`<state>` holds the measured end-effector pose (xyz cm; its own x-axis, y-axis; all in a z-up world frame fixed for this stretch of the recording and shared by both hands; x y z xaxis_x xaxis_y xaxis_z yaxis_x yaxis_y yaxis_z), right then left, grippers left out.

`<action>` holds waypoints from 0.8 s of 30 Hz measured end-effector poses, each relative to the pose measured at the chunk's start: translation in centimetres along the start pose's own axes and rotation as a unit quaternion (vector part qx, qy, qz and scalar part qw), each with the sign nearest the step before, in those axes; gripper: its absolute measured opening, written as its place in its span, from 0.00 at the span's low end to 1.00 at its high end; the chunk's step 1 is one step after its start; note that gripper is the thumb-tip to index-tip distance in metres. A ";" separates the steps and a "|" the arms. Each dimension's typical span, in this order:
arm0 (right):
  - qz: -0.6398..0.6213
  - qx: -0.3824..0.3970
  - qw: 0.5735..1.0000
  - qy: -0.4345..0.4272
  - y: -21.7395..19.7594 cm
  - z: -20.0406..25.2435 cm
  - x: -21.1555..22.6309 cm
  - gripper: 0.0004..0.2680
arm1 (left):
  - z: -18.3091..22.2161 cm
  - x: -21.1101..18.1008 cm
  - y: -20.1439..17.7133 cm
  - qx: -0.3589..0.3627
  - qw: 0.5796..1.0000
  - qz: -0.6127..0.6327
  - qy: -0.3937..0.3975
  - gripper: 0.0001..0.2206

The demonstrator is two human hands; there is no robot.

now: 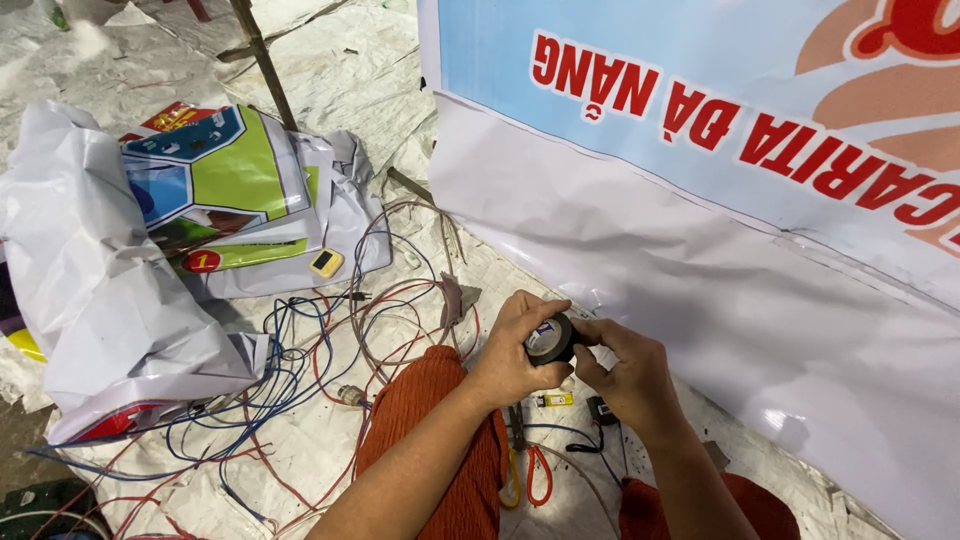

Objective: Wrapping electrical tape around wire connections to insulate them on a workspace floor.

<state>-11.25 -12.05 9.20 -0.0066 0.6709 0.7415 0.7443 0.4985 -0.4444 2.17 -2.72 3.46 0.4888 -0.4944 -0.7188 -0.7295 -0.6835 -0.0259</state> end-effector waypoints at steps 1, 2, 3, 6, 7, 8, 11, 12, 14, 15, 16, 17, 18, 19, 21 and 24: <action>-0.002 0.001 1.000 0.001 0.0 -0.1 0.0 0.06 | -0.1 0.0 -0.1 -0.001 1.000 -0.012 0.006 0.33; -0.003 0.002 1.000 0.001 0.0 -0.1 0.0 0.07 | -0.1 -0.1 -0.2 -0.003 1.000 -0.025 0.012 0.33; -0.003 0.001 1.000 0.001 0.2 0.0 -0.5 0.07 | -0.1 -0.4 -0.2 -0.002 1.000 -0.025 0.012 0.33; 0.019 -0.030 0.999 -0.021 0.1 0.1 -1.6 0.05 | -0.1 -0.7 0.1 0.001 0.999 -0.041 0.001 0.33; 0.008 -0.029 0.999 -0.016 0.1 0.1 -1.9 0.05 | -0.1 -0.6 0.2 0.003 1.000 -0.025 -0.009 0.33; -0.002 -0.028 1.000 -0.011 0.1 0.2 -2.3 0.05 | -0.1 -0.5 0.4 0.006 1.000 -0.009 -0.019 0.33; -0.030 0.006 1.000 -0.004 -0.4 -0.2 -1.4 0.07 | 0.2 1.5 0.5 0.002 0.999 0.043 -0.031 0.33; -0.030 0.006 1.000 -0.004 -0.3 -0.1 -1.2 0.07 | 0.3 1.7 0.4 0.002 0.999 0.043 -0.031 0.33; -0.012 0.011 1.000 -0.015 -0.4 -0.1 -0.9 0.08 | 0.5 2.2 0.6 0.005 0.998 0.050 -0.043 0.33; -0.013 0.011 1.000 -0.014 -0.4 0.0 -0.9 0.08 | 0.4 1.9 0.5 0.005 0.998 0.050 -0.044 0.33; -0.011 0.010 1.000 -0.004 -0.4 0.1 -1.0 0.08 | 0.4 1.6 0.5 0.007 0.998 0.048 -0.041 0.33; -0.009 0.009 1.000 0.006 -0.4 0.1 -1.1 0.07 | 0.3 1.3 0.5 0.009 0.998 0.046 -0.038 0.34; -0.009 0.009 1.000 0.006 -0.4 0.1 -1.1 0.07 | 0.3 1.3 0.5 0.009 0.998 0.046 -0.038 0.34; -0.013 0.010 1.000 0.008 -0.4 0.1 -1.1 0.07 | 0.4 1.3 0.5 0.011 0.998 0.040 -0.036 0.34; -0.016 0.010 1.000 0.009 -0.3 0.1 -1.0 0.07 | 0.5 1.3 0.5 0.013 0.999 0.034 -0.034 0.34; -0.002 0.001 1.000 -0.010 -0.1 0.1 -0.7 0.07 | 0.6 1.3 0.4 0.008 0.999 0.027 -0.032 0.34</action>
<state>-11.38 -12.50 8.64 -0.0230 0.6802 0.7327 0.7434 0.5017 -0.4424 2.23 -3.36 2.10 0.4169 -0.4947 -0.7625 -0.7615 -0.6481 0.0041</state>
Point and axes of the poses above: each hand's wrist, its own z-axis away from the middle knuckle, its own y-axis out of the palm, x = y × z, the point moved 5 cm from there along -z, towards the middle knuckle, and after that the axes turned 6 degrees about -x, right-handed, at the moved point
